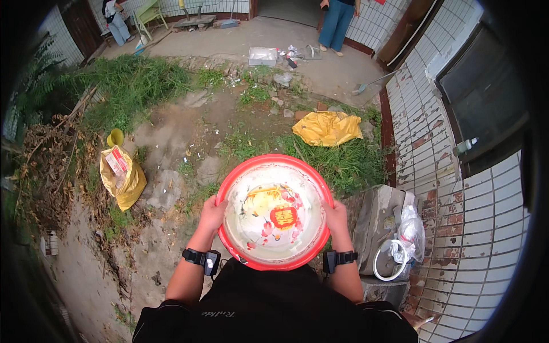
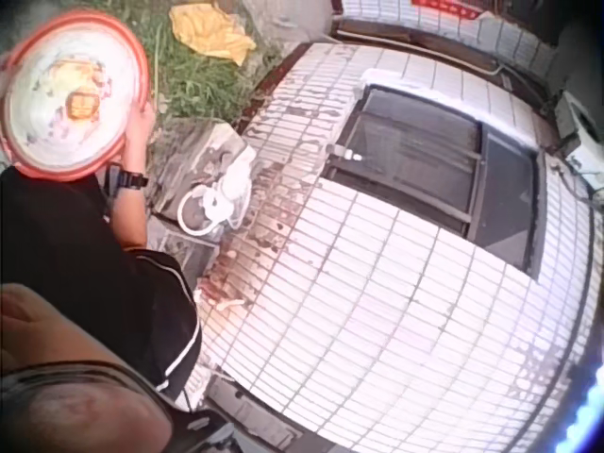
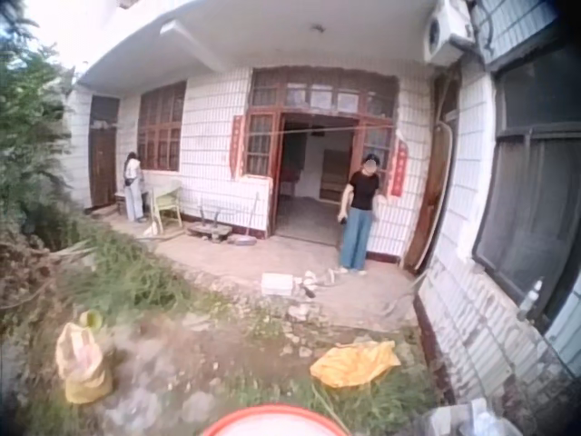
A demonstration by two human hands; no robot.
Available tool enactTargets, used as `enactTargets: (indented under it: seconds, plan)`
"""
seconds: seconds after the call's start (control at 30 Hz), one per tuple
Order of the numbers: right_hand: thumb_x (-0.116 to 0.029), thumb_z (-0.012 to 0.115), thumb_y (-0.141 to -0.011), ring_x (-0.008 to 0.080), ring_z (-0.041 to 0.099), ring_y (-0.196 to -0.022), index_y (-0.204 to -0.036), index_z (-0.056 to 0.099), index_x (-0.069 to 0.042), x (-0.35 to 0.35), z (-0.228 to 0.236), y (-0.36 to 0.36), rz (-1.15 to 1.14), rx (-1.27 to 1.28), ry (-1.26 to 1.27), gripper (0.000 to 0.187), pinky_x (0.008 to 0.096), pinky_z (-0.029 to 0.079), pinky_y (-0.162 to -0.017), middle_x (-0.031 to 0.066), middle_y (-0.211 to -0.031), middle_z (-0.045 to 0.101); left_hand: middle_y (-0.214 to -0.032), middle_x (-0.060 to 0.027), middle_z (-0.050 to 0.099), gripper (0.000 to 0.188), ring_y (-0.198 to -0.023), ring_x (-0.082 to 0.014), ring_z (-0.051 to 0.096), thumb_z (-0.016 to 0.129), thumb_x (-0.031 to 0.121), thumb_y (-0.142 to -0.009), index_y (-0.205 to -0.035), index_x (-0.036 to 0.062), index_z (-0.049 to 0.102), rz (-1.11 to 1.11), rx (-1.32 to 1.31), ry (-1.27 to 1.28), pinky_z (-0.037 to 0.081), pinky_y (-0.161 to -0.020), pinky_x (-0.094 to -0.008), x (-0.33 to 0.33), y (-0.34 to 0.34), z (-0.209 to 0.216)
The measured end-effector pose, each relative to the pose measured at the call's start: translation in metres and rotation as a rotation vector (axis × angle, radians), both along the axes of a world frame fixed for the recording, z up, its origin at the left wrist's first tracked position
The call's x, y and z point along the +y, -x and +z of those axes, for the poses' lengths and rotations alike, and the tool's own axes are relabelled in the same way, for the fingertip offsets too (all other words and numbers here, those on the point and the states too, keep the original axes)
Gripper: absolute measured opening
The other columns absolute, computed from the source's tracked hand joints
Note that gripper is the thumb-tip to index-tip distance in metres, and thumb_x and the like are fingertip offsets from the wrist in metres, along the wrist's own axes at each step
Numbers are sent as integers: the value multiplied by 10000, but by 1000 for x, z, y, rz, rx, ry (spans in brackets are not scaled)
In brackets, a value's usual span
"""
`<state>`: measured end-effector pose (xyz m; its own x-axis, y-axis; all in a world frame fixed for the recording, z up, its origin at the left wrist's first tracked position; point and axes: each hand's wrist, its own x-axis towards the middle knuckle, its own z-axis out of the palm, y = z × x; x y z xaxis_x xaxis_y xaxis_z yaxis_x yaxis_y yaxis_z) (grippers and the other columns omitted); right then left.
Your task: Wiping a wooden shelf with a cloth and then rinsing the cloth and the basin at an outdoor sink.
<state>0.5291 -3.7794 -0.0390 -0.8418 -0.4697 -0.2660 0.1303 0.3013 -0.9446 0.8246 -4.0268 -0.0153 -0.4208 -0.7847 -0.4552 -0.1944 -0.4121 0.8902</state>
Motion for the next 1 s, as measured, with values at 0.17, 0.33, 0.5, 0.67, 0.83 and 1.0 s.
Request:
enactTargets:
  seconds: [0.17,0.33,0.5,0.67,0.83,1.0]
  plan:
    - [-144,645,-954,76,617,-696,-983,701,33,-106,41,72,118,-133,55,187,247,491,-625,43,-839,706,-958,-79,693,182,-801,-147,659,569,95,-980,-1106,-27,617,58,79,7,545,-726,-303,-83,57,25]
    - [-145,625,-964,82,613,-666,-992,694,45,-201,32,154,104,-135,83,204,252,493,-614,41,-815,700,-975,-95,699,197,-796,-155,669,551,91,-982,-1123,-29,619,109,53,-4,550,-721,-304,-173,137,25]
    - [-144,622,-966,91,624,-696,-988,698,38,-281,27,231,89,-171,93,198,258,499,-636,45,-846,704,-966,-83,694,180,-816,-137,648,554,60,-977,-1110,-36,628,-11,113,-3,530,-735,-287,-275,221,22]
    - [-145,611,-972,99,637,-707,-997,698,33,-352,18,309,-31,-132,2,200,256,507,-651,50,-860,709,-930,-60,683,158,-806,-119,630,551,68,-983,-1080,-31,628,-50,70,19,516,-735,-273,-370,318,9]
    - [-149,622,-953,112,643,-703,-988,699,31,-427,37,398,-136,-206,124,198,264,513,-655,55,-851,708,-998,-90,698,214,-828,-152,668,521,56,-977,-1153,-21,614,-155,125,4,543,-738,-299,-464,429,25]
    - [-95,606,-897,119,648,-704,-979,700,32,-494,50,492,-176,-208,160,178,268,516,-653,57,-855,707,-1005,-90,702,206,-831,-149,669,530,56,-971,-1139,-15,625,-175,133,-27,543,-737,-297,-538,539,38]
